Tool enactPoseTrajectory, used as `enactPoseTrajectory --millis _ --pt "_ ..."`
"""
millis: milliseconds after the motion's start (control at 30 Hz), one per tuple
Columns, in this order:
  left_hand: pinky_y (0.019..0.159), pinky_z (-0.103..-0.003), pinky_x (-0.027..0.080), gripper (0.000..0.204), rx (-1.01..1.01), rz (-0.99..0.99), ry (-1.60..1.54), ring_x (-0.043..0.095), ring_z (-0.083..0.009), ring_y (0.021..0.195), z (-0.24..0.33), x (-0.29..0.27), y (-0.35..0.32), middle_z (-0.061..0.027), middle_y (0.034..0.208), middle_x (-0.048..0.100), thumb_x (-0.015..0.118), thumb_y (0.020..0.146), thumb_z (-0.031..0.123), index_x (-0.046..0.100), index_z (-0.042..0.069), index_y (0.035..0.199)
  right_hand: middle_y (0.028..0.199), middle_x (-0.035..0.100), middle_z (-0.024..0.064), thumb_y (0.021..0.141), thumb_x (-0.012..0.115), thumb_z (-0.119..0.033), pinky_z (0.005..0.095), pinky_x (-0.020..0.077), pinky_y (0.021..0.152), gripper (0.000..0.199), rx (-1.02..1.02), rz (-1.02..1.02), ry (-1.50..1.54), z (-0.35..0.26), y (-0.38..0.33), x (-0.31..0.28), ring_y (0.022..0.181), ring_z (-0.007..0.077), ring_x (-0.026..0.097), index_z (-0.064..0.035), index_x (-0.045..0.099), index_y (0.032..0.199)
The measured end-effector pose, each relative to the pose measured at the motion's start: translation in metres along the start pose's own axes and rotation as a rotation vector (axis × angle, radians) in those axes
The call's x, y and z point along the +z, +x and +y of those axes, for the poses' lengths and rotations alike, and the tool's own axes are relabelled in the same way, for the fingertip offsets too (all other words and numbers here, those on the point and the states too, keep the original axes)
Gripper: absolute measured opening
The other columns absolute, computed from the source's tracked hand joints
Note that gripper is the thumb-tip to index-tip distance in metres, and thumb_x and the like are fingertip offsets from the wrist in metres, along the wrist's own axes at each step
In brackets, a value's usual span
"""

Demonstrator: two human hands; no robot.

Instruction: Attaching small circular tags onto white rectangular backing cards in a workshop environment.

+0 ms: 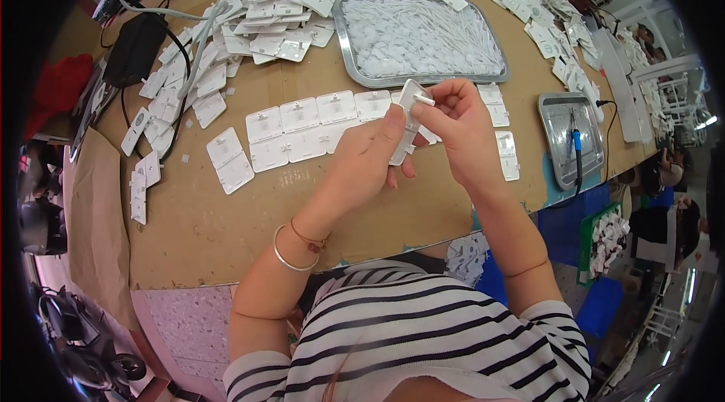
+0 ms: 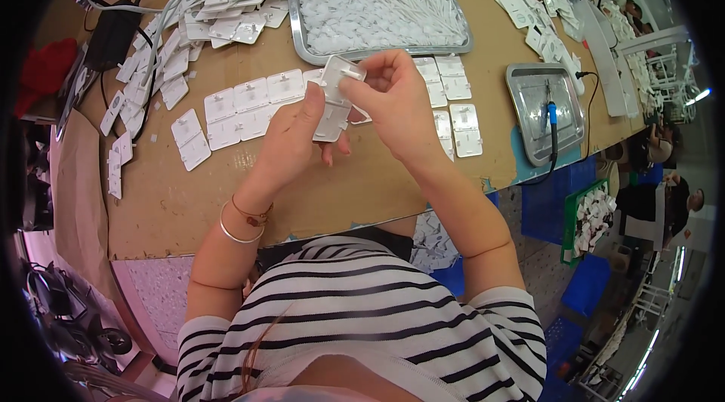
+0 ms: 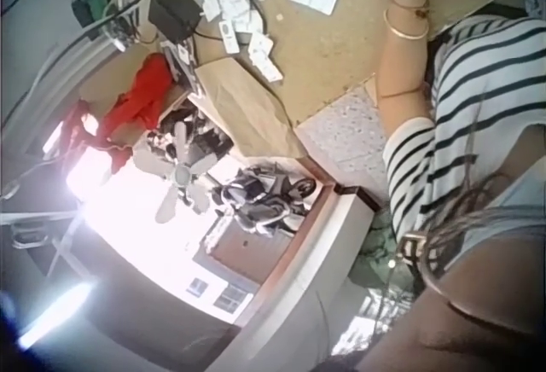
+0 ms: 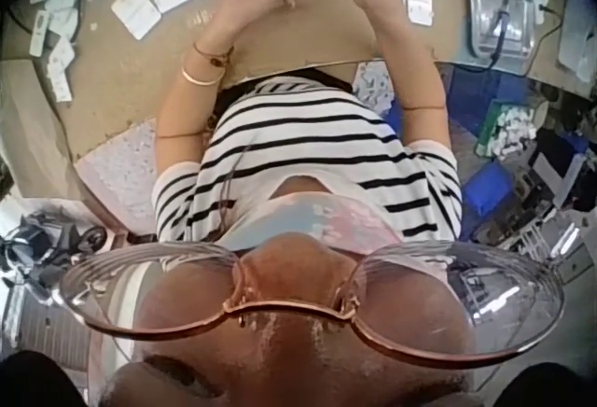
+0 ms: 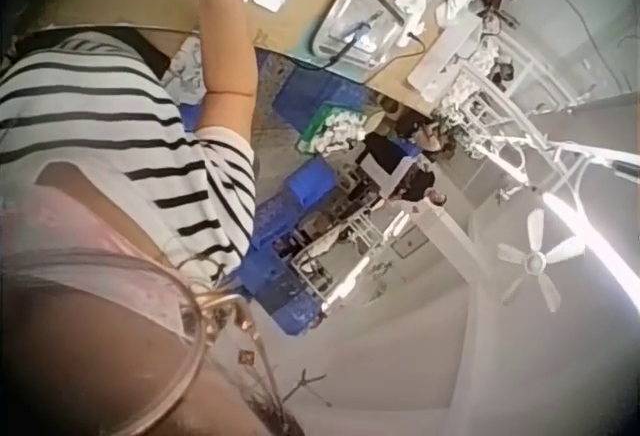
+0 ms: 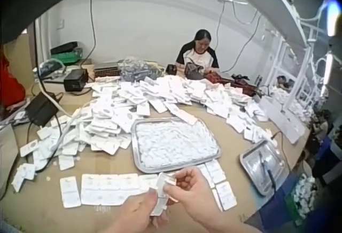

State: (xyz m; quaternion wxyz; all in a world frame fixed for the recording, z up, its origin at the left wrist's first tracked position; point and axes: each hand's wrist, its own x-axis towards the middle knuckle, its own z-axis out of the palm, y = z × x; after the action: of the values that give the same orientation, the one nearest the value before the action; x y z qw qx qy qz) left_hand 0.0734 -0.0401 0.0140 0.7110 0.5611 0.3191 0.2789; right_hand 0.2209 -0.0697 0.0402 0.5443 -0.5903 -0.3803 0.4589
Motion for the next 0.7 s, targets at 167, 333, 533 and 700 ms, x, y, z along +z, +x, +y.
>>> enactPoseTrajectory --millis 167,333,533,700 --pt "0.049 -0.026 0.043 0.06 0.198 0.088 0.156 0.054 -0.0123 0.053 -0.007 0.01 0.001 -0.0077 0.066 0.059 0.034 0.094 0.051 0.061 -0.002 0.087 0.09 0.053 0.0022 0.075 0.068 0.0 0.0212 0.0444 0.074 0.033 -0.094 -0.005 0.146 0.011 0.0 -0.009 0.086 0.0088 0.052 -0.0026 0.048 0.101" --pt "0.052 -0.036 0.047 0.047 0.295 0.106 0.633 0.062 -0.0237 0.059 -0.019 0.015 0.005 -0.0159 0.074 0.061 0.045 0.093 0.039 0.056 -0.007 0.085 0.087 0.057 0.0016 0.077 0.066 -0.001 0.0212 0.0446 0.074 0.024 -0.047 -0.053 -0.184 0.013 -0.004 -0.042 0.082 0.0077 0.053 -0.0011 0.054 0.098" --pt "0.054 -0.039 0.049 0.044 -0.098 -0.182 0.886 0.062 -0.0323 0.057 -0.033 0.047 0.012 -0.0189 0.061 0.061 0.05 0.088 0.035 0.066 -0.001 0.068 0.086 0.061 0.0017 0.085 0.059 -0.009 0.0202 0.0439 0.072 0.016 -0.064 -0.054 -0.566 0.013 -0.009 -0.103 0.078 0.0059 0.054 0.0011 0.062 0.097" --pt "0.058 -0.041 0.05 0.052 -0.01 -0.114 1.216 0.063 -0.0324 0.063 -0.032 0.074 0.028 -0.0187 0.066 0.063 0.049 0.087 0.045 0.067 0.0 0.068 0.085 0.061 0.0011 0.087 0.059 -0.013 0.0195 0.0429 0.071 0.019 -0.062 0.07 -0.509 0.006 -0.01 -0.112 0.079 0.0055 0.053 0.0019 0.061 0.099"
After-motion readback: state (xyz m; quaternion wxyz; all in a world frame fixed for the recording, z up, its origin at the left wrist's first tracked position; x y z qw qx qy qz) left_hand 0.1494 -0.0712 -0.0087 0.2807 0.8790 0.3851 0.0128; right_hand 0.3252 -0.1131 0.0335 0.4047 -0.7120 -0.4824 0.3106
